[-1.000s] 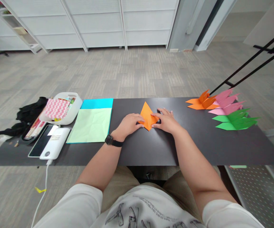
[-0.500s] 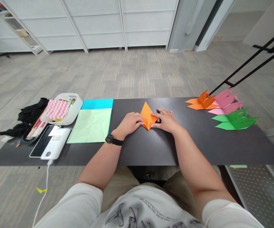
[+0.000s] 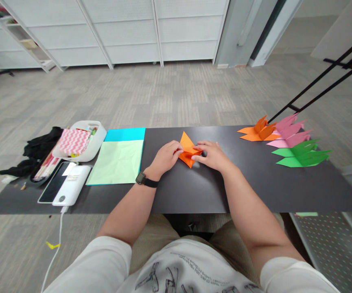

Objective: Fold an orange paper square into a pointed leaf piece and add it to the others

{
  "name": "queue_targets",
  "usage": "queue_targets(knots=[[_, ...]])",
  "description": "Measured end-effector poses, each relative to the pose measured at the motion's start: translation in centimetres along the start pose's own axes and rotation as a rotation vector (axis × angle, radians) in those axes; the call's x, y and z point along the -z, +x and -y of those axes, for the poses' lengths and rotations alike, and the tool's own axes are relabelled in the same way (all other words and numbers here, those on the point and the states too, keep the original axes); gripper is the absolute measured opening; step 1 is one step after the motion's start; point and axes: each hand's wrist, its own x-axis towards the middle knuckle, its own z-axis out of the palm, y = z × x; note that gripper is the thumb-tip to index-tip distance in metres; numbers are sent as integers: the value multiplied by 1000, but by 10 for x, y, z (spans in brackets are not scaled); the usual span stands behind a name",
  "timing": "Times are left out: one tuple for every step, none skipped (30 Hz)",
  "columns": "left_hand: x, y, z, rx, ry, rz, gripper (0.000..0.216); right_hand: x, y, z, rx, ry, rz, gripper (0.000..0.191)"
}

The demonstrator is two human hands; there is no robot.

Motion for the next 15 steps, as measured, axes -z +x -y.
queue_targets(knots=[[0,0,-1,1,-10,-6,12,-1,1,0,7,21,-14,38],[-1,0,-3,0,-22,-10,13,-2,1,0,14,38,-28,34],[-1,-1,-5,-3,-37,-9,13,-4,2,0,22,47,-40,30],[-2,-1,-7,-7,-53,-2,13,-6,3,-1,28,48,-51,28],[-2,-1,-8,-14,-66,11,13,-9,4,-2,35,39,-59,25],[-3,-1,-10,-20,-77,27,13,-12,5,-3,44,24,-64,24],[-3,-1,-11,-23,-83,40,13,-14,6,-4,56,7,-66,23],[-4,-1,-11,-23,-85,47,13,-16,7,-4,71,-9,-66,24],[-4,-2,-11,-18,-84,46,10,-18,8,-5,86,-22,-67,25],[-5,-2,-11,-9,-79,39,6,-19,9,-6,102,-30,-71,27],[-6,-2,-10,3,-67,30,6,-20,9,-6,118,-35,-77,28],[-7,-2,-8,16,-46,23,14,-20,9,-7,135,-40,-86,29],[-8,-2,-7,29,-18,22,21,-19,9,-6,154,-47,-94,29],[-9,-2,-5,41,13,27,26,-19,9,-6,171,-55,-99,29],[-10,-1,-4,54,44,37,27,-18,8,-6,185,-62,-98,30]])
